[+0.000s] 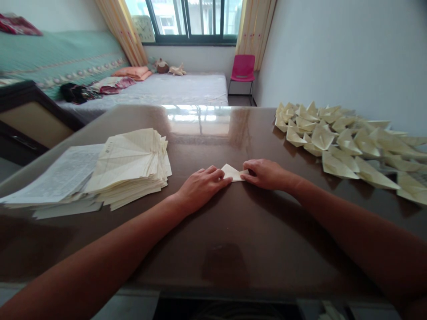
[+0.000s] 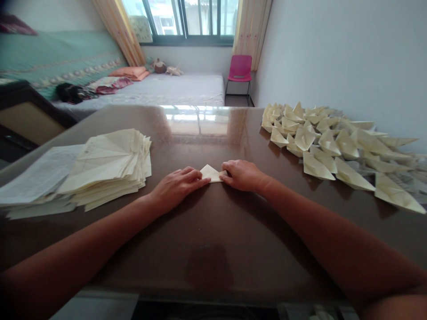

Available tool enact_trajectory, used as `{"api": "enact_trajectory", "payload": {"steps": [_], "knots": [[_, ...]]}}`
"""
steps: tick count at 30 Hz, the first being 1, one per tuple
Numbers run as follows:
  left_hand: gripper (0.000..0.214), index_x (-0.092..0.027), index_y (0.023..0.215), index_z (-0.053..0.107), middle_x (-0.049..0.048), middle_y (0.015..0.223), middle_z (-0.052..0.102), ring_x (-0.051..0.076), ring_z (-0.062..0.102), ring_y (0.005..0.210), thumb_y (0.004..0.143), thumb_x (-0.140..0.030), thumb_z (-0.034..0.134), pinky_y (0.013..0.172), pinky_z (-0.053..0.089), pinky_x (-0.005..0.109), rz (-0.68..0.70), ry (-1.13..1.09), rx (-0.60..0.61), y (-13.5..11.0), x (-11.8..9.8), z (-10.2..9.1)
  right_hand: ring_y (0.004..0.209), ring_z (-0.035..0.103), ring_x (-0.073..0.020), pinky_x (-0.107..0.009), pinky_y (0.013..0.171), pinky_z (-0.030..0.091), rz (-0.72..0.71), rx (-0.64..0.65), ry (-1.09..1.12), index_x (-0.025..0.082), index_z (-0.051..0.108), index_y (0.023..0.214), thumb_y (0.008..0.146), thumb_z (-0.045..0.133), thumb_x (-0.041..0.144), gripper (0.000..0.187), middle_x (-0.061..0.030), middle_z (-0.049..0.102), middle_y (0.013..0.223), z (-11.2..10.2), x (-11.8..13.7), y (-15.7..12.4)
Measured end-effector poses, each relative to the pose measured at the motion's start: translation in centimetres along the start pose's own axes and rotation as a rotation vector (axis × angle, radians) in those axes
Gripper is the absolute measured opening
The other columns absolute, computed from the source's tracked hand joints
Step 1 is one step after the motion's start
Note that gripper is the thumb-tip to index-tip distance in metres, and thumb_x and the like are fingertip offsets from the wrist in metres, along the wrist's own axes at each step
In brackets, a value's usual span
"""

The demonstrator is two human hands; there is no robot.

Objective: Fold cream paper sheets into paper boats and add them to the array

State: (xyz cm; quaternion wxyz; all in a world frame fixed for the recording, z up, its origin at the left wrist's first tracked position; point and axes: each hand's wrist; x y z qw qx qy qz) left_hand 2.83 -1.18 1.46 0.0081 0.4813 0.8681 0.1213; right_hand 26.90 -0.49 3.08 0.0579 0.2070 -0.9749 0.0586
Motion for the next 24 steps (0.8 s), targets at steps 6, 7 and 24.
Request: {"api": "enact_trajectory", "payload": {"steps": [6, 7, 24], "knots": [[0.036, -0.026, 0.132, 0.047, 0.0061, 0.109, 0.059, 0.02, 0.053, 0.097, 0.096, -0.022, 0.041, 0.077, 0.046, 0.03, 0.012, 0.106, 0.09, 0.0, -0.7, -0.6, 0.074, 0.06, -0.0172, -0.026, 0.054, 0.027, 0.001, -0.013, -0.017, 0.021, 0.057, 0.08, 0.089, 0.046, 0.041, 0.024, -0.0038, 0.068, 0.086, 0.0, 0.2, -0.3], [0.037, -0.026, 0.132, 0.047, 0.0061, 0.11, 0.059, 0.02, 0.054, 0.097, 0.096, -0.022, 0.041, 0.076, 0.046, 0.03, 0.004, 0.12, 0.095, -0.1, -0.9, -0.7, 0.074, 0.06, -0.0174, -0.026, 0.054, 0.027, 0.0, -0.01, -0.019, 0.021, 0.057, 0.081, 0.089, 0.046, 0.041, 0.024, -0.0039, 0.068, 0.087, 0.0, 0.3, -0.3], [0.037, -0.028, 0.135, 0.043, 0.0043, 0.116, 0.058, 0.018, 0.053, 0.104, 0.099, -0.026, 0.037, 0.069, 0.043, 0.03, -0.04, 0.174, 0.109, -0.4, -1.6, -0.9, 0.096, 0.053, -0.0263, -0.036, 0.069, 0.036, -0.238, -0.06, -0.438, 0.012, 0.062, 0.11, 0.092, 0.045, 0.014, 0.025, -0.0132, 0.062, 0.104, -0.9, 5.5, -4.2]]}}
Point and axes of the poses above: each hand's wrist, its own y-axis towards the middle knuckle, its own z-axis out of the palm, x = y × z
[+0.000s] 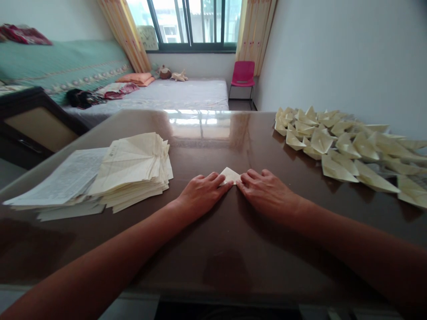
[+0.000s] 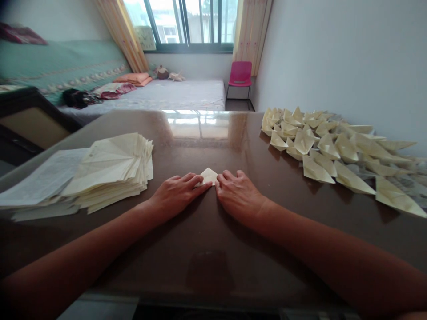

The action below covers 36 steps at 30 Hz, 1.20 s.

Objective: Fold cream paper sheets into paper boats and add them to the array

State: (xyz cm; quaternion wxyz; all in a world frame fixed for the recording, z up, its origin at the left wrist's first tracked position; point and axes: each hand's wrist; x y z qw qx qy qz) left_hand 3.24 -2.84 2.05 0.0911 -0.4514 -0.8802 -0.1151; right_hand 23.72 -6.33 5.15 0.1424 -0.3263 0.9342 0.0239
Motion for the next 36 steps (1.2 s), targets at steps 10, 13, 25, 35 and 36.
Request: {"api": "enact_trajectory", "payload": {"steps": [10, 13, 25, 35, 36], "knots": [[0.03, -0.014, 0.122, 0.054, 0.009, 0.107, 0.061, 0.023, 0.05, 0.109, 0.096, -0.018, 0.041, 0.084, 0.04, 0.036, 0.022, 0.064, -0.024, -0.7, -0.2, -0.7, 0.089, 0.054, -0.0271, -0.04, 0.068, 0.032, 0.086, 0.097, -0.061, 0.012, 0.069, 0.089, 0.087, 0.045, 0.009, 0.025, -0.0174, 0.065, 0.091, -0.9, 0.2, -0.5], [0.025, -0.01, 0.113, 0.059, 0.0093, 0.098, 0.062, 0.024, 0.052, 0.1, 0.094, -0.016, 0.044, 0.079, 0.041, 0.037, 0.008, 0.088, 0.0, -0.9, -0.3, -0.9, 0.088, 0.054, -0.0278, -0.04, 0.067, 0.032, 0.103, 0.111, -0.052, 0.012, 0.07, 0.089, 0.087, 0.045, 0.008, 0.026, -0.0175, 0.066, 0.09, -0.8, 0.3, -0.4], [0.033, -0.02, 0.126, 0.053, 0.0071, 0.099, 0.061, 0.023, 0.055, 0.091, 0.096, -0.02, 0.042, 0.071, 0.041, 0.035, -0.041, 0.087, -0.012, -1.2, -0.3, -0.7, 0.091, 0.054, -0.0271, -0.039, 0.069, 0.032, 0.135, -0.005, -0.021, 0.011, 0.066, 0.102, 0.091, 0.043, 0.012, 0.026, -0.0153, 0.064, 0.098, -0.2, 0.6, -0.2], [0.031, -0.022, 0.125, 0.055, 0.007, 0.104, 0.059, 0.021, 0.054, 0.098, 0.095, -0.022, 0.045, 0.076, 0.046, 0.032, -0.05, -0.008, 0.017, -1.0, 0.0, -0.5, 0.091, 0.059, -0.0253, -0.033, 0.066, 0.035, 0.222, 0.075, 0.049, 0.016, 0.064, 0.093, 0.091, 0.045, 0.015, 0.019, -0.0116, 0.066, 0.094, 0.2, -1.8, 0.6], [0.031, -0.022, 0.124, 0.055, 0.0071, 0.105, 0.059, 0.021, 0.053, 0.098, 0.095, -0.022, 0.044, 0.077, 0.046, 0.032, -0.048, -0.022, 0.018, -1.0, 0.1, -0.4, 0.089, 0.061, -0.0241, -0.032, 0.064, 0.035, 0.24, 0.064, 0.072, 0.017, 0.063, 0.095, 0.092, 0.044, 0.019, 0.019, -0.0101, 0.066, 0.095, 0.4, -2.4, 0.8]]}}
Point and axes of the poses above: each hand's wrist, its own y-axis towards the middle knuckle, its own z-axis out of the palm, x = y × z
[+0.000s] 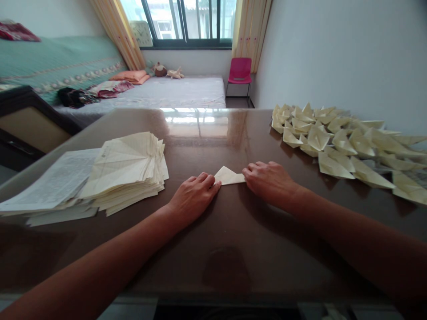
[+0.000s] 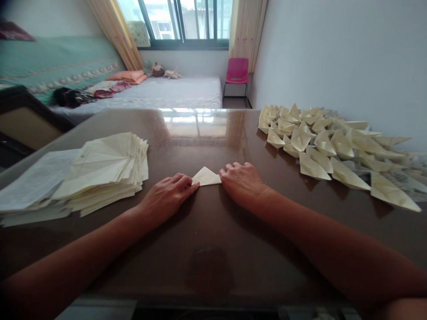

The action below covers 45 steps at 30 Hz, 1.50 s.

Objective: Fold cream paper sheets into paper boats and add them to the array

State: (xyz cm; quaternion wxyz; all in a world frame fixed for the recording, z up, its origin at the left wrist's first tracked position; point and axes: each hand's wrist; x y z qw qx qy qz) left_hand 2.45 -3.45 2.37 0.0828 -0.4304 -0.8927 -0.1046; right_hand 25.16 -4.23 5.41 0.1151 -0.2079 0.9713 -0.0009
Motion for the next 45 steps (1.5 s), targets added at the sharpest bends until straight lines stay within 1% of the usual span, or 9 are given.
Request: {"api": "enact_trajectory", "payload": {"steps": [3, 6, 13, 19, 24, 30, 34, 39, 45], "knots": [[0.031, -0.021, 0.123, 0.056, 0.0073, 0.104, 0.059, 0.02, 0.053, 0.097, 0.096, -0.022, 0.043, 0.077, 0.048, 0.032, -0.002, -0.028, -0.002, 0.1, 0.1, 0.1, 0.086, 0.063, -0.0213, -0.028, 0.057, 0.034, 0.024, -0.021, 0.078, 0.019, 0.059, 0.106, 0.093, 0.045, 0.039, 0.027, -0.0085, 0.063, 0.106, 0.7, -1.6, 0.9], [0.031, -0.021, 0.123, 0.056, 0.0074, 0.103, 0.059, 0.02, 0.053, 0.096, 0.095, -0.022, 0.044, 0.076, 0.049, 0.031, -0.007, -0.038, -0.013, 0.0, 0.1, 0.1, 0.08, 0.062, -0.0182, -0.026, 0.057, 0.035, 0.011, 0.018, 0.189, 0.022, 0.06, 0.105, 0.09, 0.047, 0.048, 0.032, -0.0056, 0.062, 0.109, 1.4, -2.9, 1.5], [0.028, -0.021, 0.119, 0.058, 0.0065, 0.099, 0.061, 0.021, 0.053, 0.092, 0.093, -0.022, 0.047, 0.07, 0.047, 0.03, -0.008, -0.013, -0.057, -0.1, 0.2, 0.4, 0.074, 0.058, -0.0136, -0.023, 0.062, 0.039, -0.058, 0.061, 0.557, 0.017, 0.063, 0.088, 0.082, 0.06, 0.035, 0.019, -0.0035, 0.064, 0.089, 2.5, -3.8, 2.7], [0.025, -0.024, 0.107, 0.064, 0.0042, 0.099, 0.063, 0.019, 0.054, 0.091, 0.096, -0.025, 0.041, 0.065, 0.046, 0.027, -0.096, -0.047, -0.153, 0.1, 0.5, 0.6, 0.064, 0.053, -0.0104, -0.021, 0.061, 0.038, -0.121, -0.034, 0.7, 0.016, 0.062, 0.081, 0.081, 0.06, 0.022, 0.007, -0.0006, 0.06, 0.078, 2.5, -2.6, 2.5], [0.034, -0.02, 0.126, 0.055, 0.0079, 0.127, 0.057, 0.024, 0.047, 0.118, 0.096, -0.03, 0.043, 0.093, 0.045, 0.036, -0.131, -0.129, -0.239, 0.5, 0.9, 1.1, 0.068, 0.054, -0.0104, -0.021, 0.065, 0.04, -0.295, -0.072, 0.775, 0.016, 0.062, 0.085, 0.081, 0.06, 0.019, 0.006, -0.0007, 0.062, 0.082, 2.7, -1.9, 2.1], [0.046, -0.018, 0.14, 0.041, 0.0091, 0.143, 0.047, 0.025, 0.032, 0.137, 0.097, -0.034, 0.04, 0.111, 0.029, 0.044, -0.081, -0.193, -0.176, 0.6, 0.8, 1.7, 0.095, 0.057, -0.0164, -0.029, 0.086, 0.041, -0.463, -0.177, 0.747, 0.018, 0.062, 0.08, 0.082, 0.059, 0.015, 0.005, -0.006, 0.066, 0.103, 2.3, -1.3, 2.1], [0.046, -0.018, 0.14, 0.041, 0.009, 0.144, 0.046, 0.025, 0.031, 0.139, 0.097, -0.034, 0.04, 0.113, 0.026, 0.045, -0.082, -0.194, -0.157, 0.6, 0.8, 1.7, 0.081, 0.059, -0.0138, -0.026, 0.077, 0.043, -0.355, -0.154, 0.805, 0.017, 0.063, 0.08, 0.08, 0.06, 0.015, 0.004, -0.0037, 0.068, 0.093, 2.3, -1.1, 2.1], [0.045, -0.018, 0.139, 0.042, 0.0098, 0.143, 0.047, 0.024, 0.032, 0.139, 0.097, -0.032, 0.04, 0.113, 0.026, 0.045, -0.077, -0.18, -0.166, 0.6, 0.8, 1.8, 0.069, 0.058, -0.0117, -0.022, 0.064, 0.043, -0.155, -0.022, 1.02, 0.017, 0.065, 0.082, 0.075, 0.066, 0.021, 0.009, -0.0002, 0.068, 0.079, 3.0, -1.2, 2.4], [0.047, -0.018, 0.142, 0.038, 0.011, 0.146, 0.043, 0.025, 0.031, 0.139, 0.096, -0.031, 0.04, 0.114, 0.023, 0.047, -0.101, -0.183, -0.192, 0.6, 0.6, 1.6, 0.074, 0.059, -0.0118, -0.023, 0.068, 0.046, -0.239, -0.078, 1.079, 0.016, 0.063, 0.078, 0.074, 0.065, 0.018, 0.005, -0.0013, 0.067, 0.085, 2.8, -1.1, 2.3]]}}
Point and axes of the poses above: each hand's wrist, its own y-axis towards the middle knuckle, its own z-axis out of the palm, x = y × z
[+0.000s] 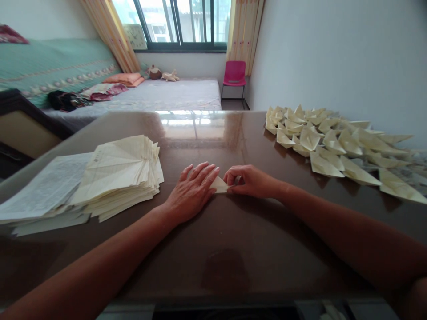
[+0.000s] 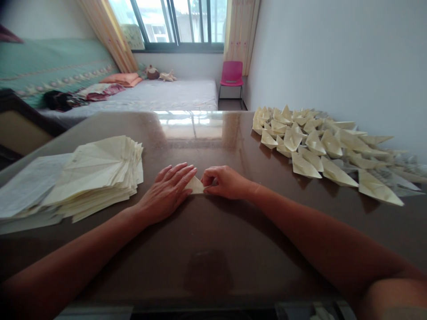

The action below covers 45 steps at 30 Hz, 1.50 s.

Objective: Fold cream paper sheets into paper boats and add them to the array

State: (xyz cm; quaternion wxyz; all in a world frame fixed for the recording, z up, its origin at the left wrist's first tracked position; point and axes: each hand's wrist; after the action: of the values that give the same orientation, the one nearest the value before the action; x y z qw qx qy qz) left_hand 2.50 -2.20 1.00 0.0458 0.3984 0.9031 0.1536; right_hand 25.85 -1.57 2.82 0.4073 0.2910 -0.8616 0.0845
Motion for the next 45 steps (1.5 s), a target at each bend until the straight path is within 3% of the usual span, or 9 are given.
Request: {"api": "enact_trajectory", "payload": {"steps": [5, 11, 20, 25, 32, 35, 40, 45], "knots": [[0.049, -0.017, 0.139, 0.042, 0.0127, 0.128, 0.055, 0.026, 0.04, 0.131, 0.093, -0.034, 0.048, 0.113, 0.022, 0.05, 0.014, -0.02, -0.111, 0.0, 0.2, -0.7, 0.079, 0.059, -0.0109, -0.022, 0.071, 0.048, -0.129, -0.015, 0.012, 0.015, 0.06, 0.074, 0.076, 0.061, 0.015, 0.003, -0.0043, 0.064, 0.098, 0.2, 0.5, 0.0], [0.028, -0.02, 0.114, 0.057, 0.0076, 0.111, 0.062, 0.021, 0.051, 0.116, 0.092, -0.035, 0.05, 0.112, 0.026, 0.046, 0.021, -0.058, -0.171, 0.0, 0.2, -0.9, 0.072, 0.06, -0.0131, -0.024, 0.069, 0.047, 0.022, 0.005, 0.098, 0.016, 0.064, 0.082, 0.079, 0.064, 0.026, 0.01, -0.0007, 0.067, 0.079, 0.1, 0.3, 0.0], [0.013, -0.02, 0.096, 0.058, 0.0019, 0.097, 0.068, 0.015, 0.059, 0.099, 0.094, -0.028, 0.048, 0.11, 0.031, 0.04, 0.032, -0.192, -0.168, 0.0, 0.3, -0.9, 0.068, 0.06, -0.0123, -0.022, 0.063, 0.045, 0.066, -0.044, 0.185, 0.016, 0.056, 0.097, 0.08, 0.061, 0.023, 0.018, -0.0001, 0.069, 0.076, 0.3, -0.8, 0.3], [0.014, -0.019, 0.097, 0.058, 0.003, 0.096, 0.066, 0.016, 0.059, 0.097, 0.093, -0.03, 0.05, 0.106, 0.036, 0.037, -0.03, -0.272, -0.202, 0.0, 0.4, -0.5, 0.073, 0.063, -0.0125, -0.023, 0.066, 0.048, 0.028, -0.158, 0.136, 0.017, 0.063, 0.087, 0.082, 0.058, 0.023, 0.01, -0.0034, 0.071, 0.09, 1.3, -0.2, 0.2], [0.013, -0.019, 0.096, 0.058, 0.0041, 0.096, 0.065, 0.018, 0.058, 0.097, 0.09, -0.029, 0.053, 0.094, 0.042, 0.035, -0.093, -0.326, -0.219, 0.1, 0.3, -0.3, 0.093, 0.061, -0.0159, -0.027, 0.084, 0.046, -0.129, -0.233, -0.262, 0.022, 0.072, 0.088, 0.08, 0.06, 0.017, 0.016, -0.0027, 0.069, 0.102, 1.8, 0.5, -0.2], [0.012, -0.02, 0.095, 0.058, 0.0043, 0.095, 0.065, 0.02, 0.058, 0.096, 0.089, -0.03, 0.054, 0.093, 0.042, 0.037, -0.127, -0.341, -0.202, 0.0, 0.1, -0.2, 0.092, 0.061, -0.0164, -0.026, 0.081, 0.044, -0.119, -0.227, -0.36, 0.024, 0.073, 0.092, 0.083, 0.062, 0.024, 0.014, -0.0032, 0.068, 0.101, 1.9, 0.6, -0.5], [0.014, -0.021, 0.099, 0.057, 0.0038, 0.097, 0.065, 0.02, 0.058, 0.096, 0.089, -0.03, 0.053, 0.094, 0.042, 0.037, -0.138, -0.389, -0.172, 0.1, 0.1, -0.1, 0.076, 0.059, -0.014, -0.025, 0.069, 0.039, -0.086, -0.107, -0.463, 0.023, 0.069, 0.09, 0.092, 0.051, 0.035, 0.022, -0.0029, 0.065, 0.088, 1.6, 0.8, -0.6], [0.044, -0.019, 0.124, 0.05, 0.0089, 0.12, 0.06, 0.026, 0.05, 0.117, 0.085, -0.036, 0.061, 0.1, 0.04, 0.042, -0.206, -0.339, -0.247, 0.3, 1.2, -0.2, 0.07, 0.054, -0.0127, -0.023, 0.064, 0.035, -0.028, -0.133, -0.372, 0.018, 0.064, 0.079, 0.089, 0.054, 0.028, 0.017, -0.002, 0.061, 0.079, 0.5, -0.8, 0.0]]}}
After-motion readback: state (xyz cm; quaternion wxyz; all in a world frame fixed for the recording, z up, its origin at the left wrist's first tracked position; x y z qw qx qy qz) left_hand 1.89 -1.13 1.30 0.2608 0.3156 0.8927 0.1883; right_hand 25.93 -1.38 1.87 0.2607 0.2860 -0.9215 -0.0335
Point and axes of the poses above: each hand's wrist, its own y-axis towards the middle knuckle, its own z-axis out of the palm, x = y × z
